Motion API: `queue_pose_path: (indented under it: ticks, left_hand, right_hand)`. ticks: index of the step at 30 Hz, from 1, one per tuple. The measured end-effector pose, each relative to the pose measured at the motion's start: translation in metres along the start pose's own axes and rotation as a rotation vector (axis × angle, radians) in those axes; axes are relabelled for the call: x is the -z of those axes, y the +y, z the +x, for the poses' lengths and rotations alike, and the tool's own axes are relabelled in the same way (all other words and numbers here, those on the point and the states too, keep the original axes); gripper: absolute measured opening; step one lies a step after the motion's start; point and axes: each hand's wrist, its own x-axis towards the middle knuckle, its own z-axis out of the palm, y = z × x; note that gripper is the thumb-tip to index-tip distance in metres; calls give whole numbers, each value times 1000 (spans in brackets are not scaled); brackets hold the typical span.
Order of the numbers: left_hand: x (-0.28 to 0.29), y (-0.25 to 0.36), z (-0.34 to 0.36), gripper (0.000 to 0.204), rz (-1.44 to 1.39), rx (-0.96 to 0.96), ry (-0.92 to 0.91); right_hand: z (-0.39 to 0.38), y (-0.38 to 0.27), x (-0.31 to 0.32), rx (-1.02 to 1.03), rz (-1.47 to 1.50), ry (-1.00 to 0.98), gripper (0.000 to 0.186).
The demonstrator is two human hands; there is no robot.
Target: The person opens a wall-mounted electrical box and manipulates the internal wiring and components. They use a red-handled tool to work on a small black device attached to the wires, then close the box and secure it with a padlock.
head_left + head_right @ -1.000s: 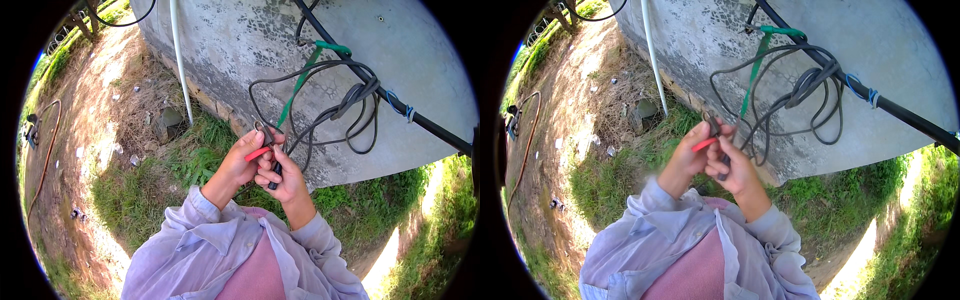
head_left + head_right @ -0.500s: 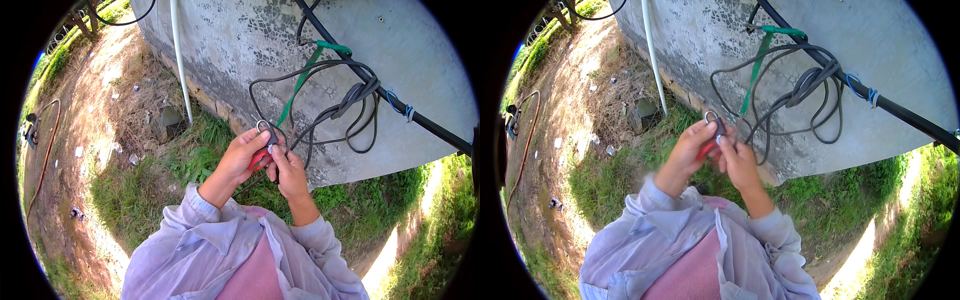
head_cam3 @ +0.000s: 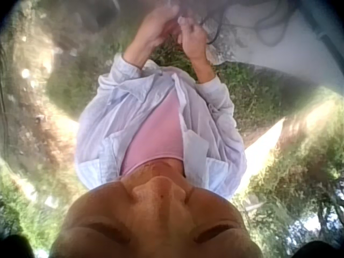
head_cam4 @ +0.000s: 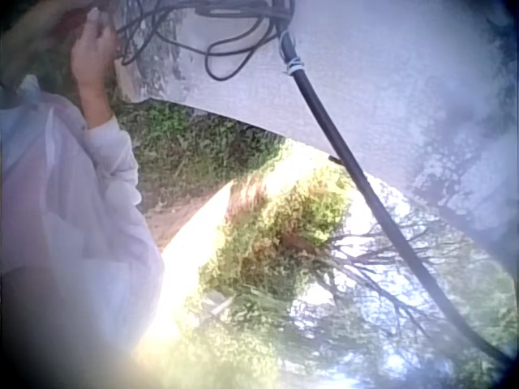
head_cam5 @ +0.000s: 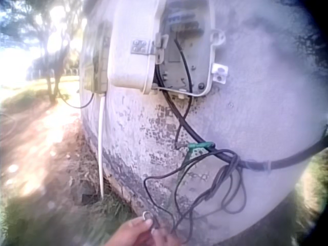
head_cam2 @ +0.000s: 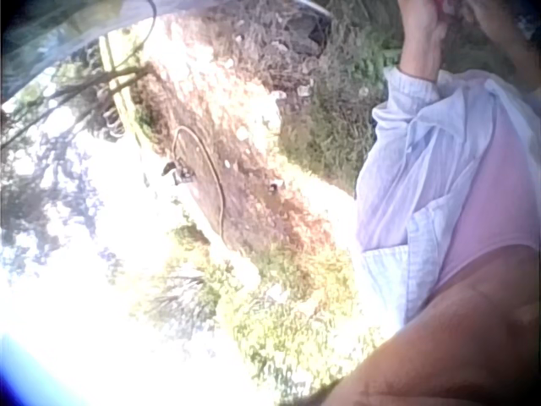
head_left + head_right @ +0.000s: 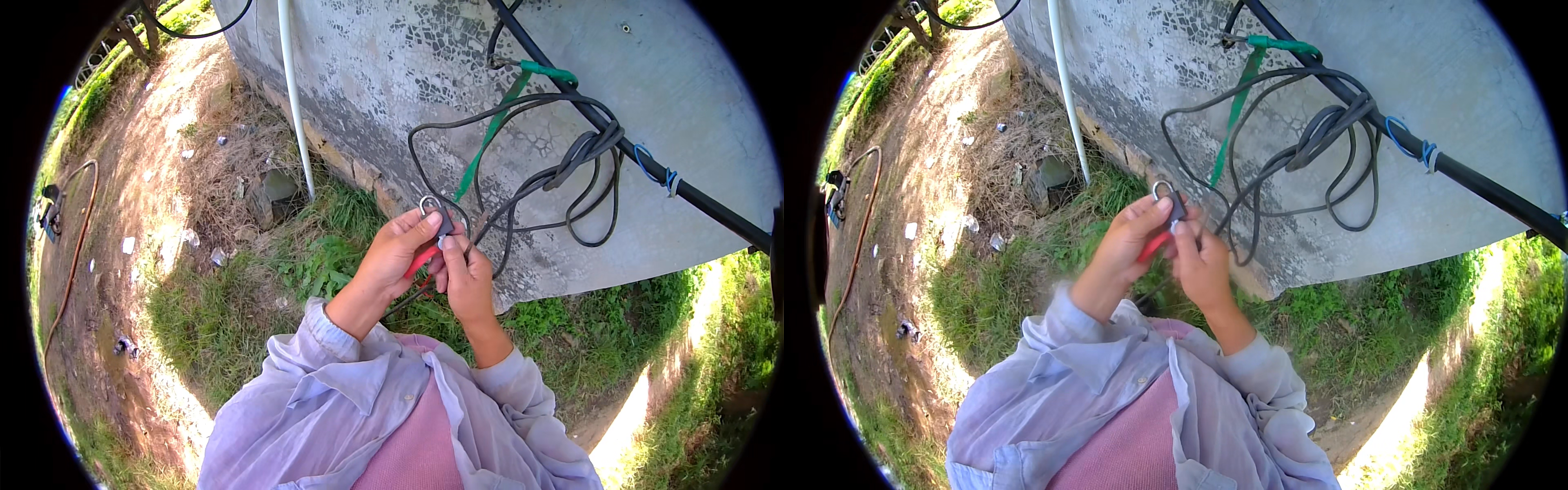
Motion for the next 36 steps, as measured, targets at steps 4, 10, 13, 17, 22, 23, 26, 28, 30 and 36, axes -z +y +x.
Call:
queue_pose_path:
  ticks: [4,10,13,17,22,23,26,28,30,36]
  left_hand:
    - [-2,-1,-2,27,-27,-8,-27]
    - [-2,-1,-4,26,-38,8,-16]
    - [2,-3,-3,26,-18,21,-40]
    - [3,-4,-1,29,-5,-5,-79]
    - [-33,8,-7,32,-176,-1,112]
    - [-30,6,-6,31,-112,-18,47]
    - [-5,0,-2,25,-2,-27,-95]
    - [12,0,0,20,-37,23,-137]
    - [8,-2,-3,15,-11,-44,-13]
    - [1,-3,-5,12,43,-107,64]
  right_hand:
    - [1,8,1,-98,295,-66,27]
    - [-2,-1,2,-193,549,-125,28]
    - [-1,3,2,-208,609,-139,27]
    - [2,8,10,-276,792,-238,24]
    - [1,5,20,-464,1269,-456,23]
    - [-1,5,21,-469,1309,-500,25]
    - [-5,6,19,-469,1367,-730,34]
    - [-9,-2,15,-389,856,-484,38]
    - [-9,0,16,-250,532,-298,40]
    - [-11,-4,13,-74,144,-131,30]
